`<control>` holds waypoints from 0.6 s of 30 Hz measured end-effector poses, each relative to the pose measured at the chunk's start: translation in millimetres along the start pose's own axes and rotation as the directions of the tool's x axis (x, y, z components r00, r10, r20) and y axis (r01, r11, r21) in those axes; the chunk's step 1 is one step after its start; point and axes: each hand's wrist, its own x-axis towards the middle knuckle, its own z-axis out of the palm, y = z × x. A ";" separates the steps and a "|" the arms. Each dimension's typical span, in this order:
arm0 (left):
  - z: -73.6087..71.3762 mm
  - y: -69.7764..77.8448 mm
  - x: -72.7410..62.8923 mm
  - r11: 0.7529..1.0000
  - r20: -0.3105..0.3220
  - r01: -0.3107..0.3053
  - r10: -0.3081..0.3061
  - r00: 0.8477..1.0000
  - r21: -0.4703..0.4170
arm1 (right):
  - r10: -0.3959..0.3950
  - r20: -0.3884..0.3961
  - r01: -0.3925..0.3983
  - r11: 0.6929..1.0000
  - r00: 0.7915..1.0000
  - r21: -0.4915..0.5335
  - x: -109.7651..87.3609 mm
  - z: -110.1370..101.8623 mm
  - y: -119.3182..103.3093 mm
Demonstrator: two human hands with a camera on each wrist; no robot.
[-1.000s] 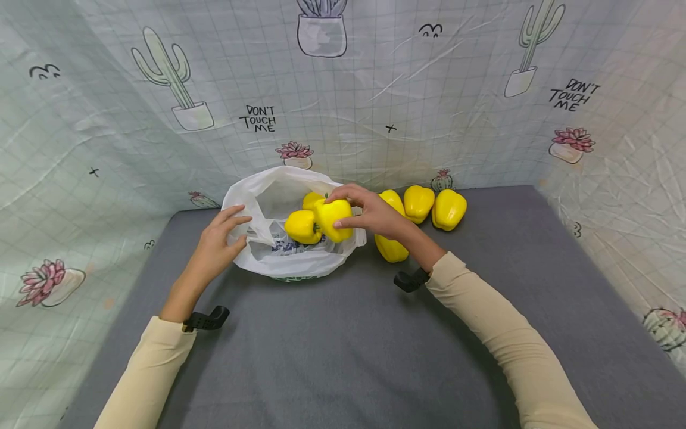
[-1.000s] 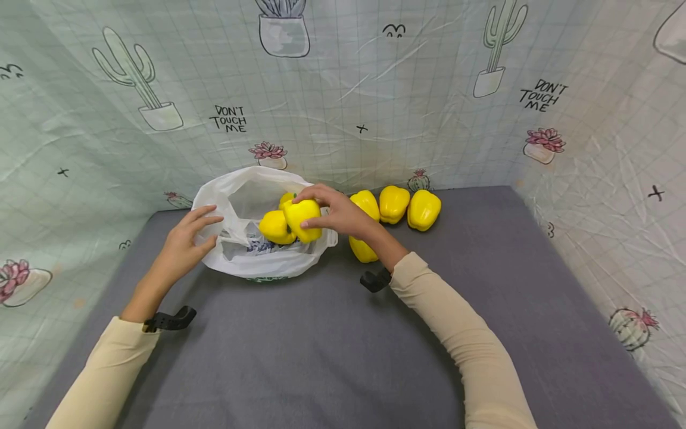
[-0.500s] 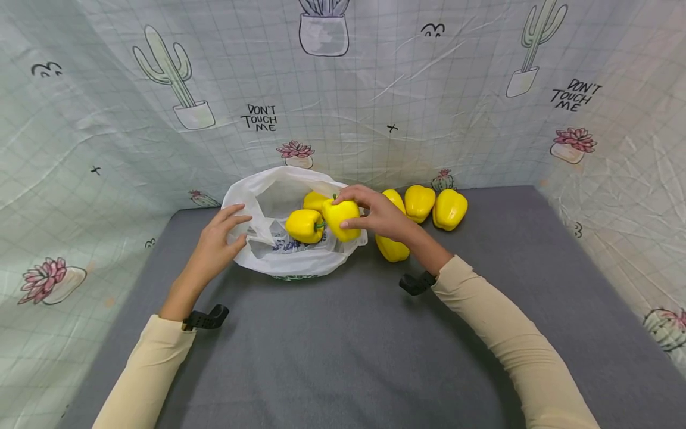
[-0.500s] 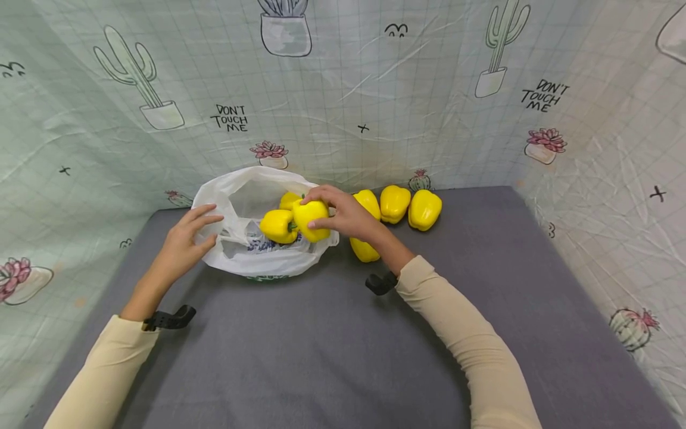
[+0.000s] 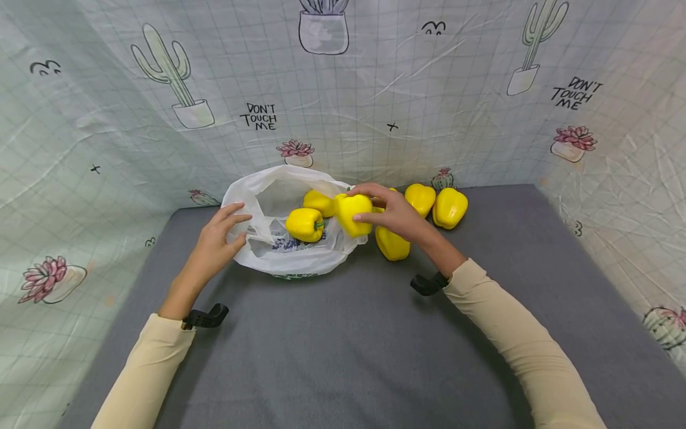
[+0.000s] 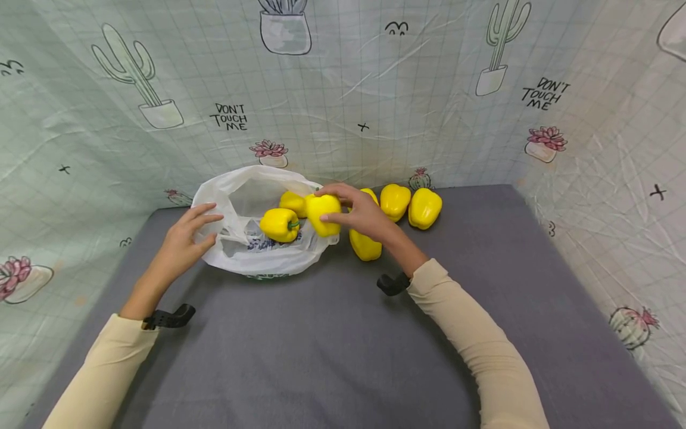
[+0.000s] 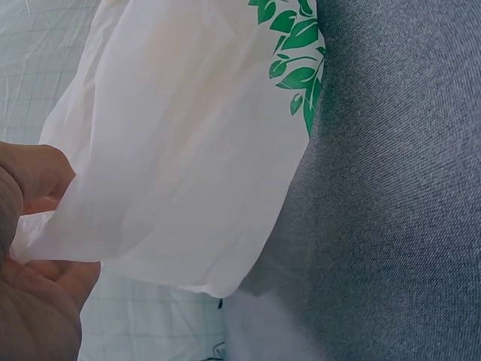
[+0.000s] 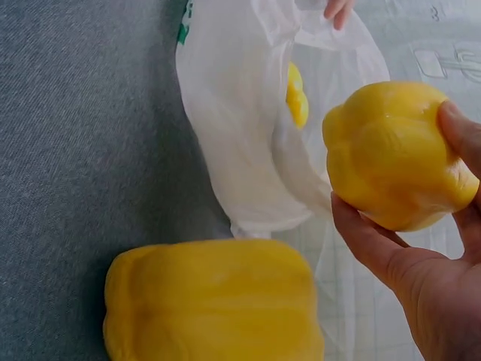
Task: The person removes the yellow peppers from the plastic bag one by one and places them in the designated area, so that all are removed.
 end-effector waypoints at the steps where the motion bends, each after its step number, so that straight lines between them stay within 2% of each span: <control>1: 0.3 0.2 0.2 1.000 0.002 0.002 -0.002 1.000 -0.002 | 0.003 -0.001 -0.003 1.000 1.000 -0.006 -1.2 -1.0 0.0; 10: 1.2 2.9 0.6 1.000 0.013 0.018 -0.017 1.000 -0.010 | 0.019 -0.018 -0.019 1.000 1.000 0.013 -7.0 -5.9 -0.1; 18: 0.4 3.9 -0.1 1.000 0.014 0.021 -0.021 1.000 -0.003 | 0.076 -0.019 -0.075 0.996 0.997 0.050 -9.3 -8.8 -1.3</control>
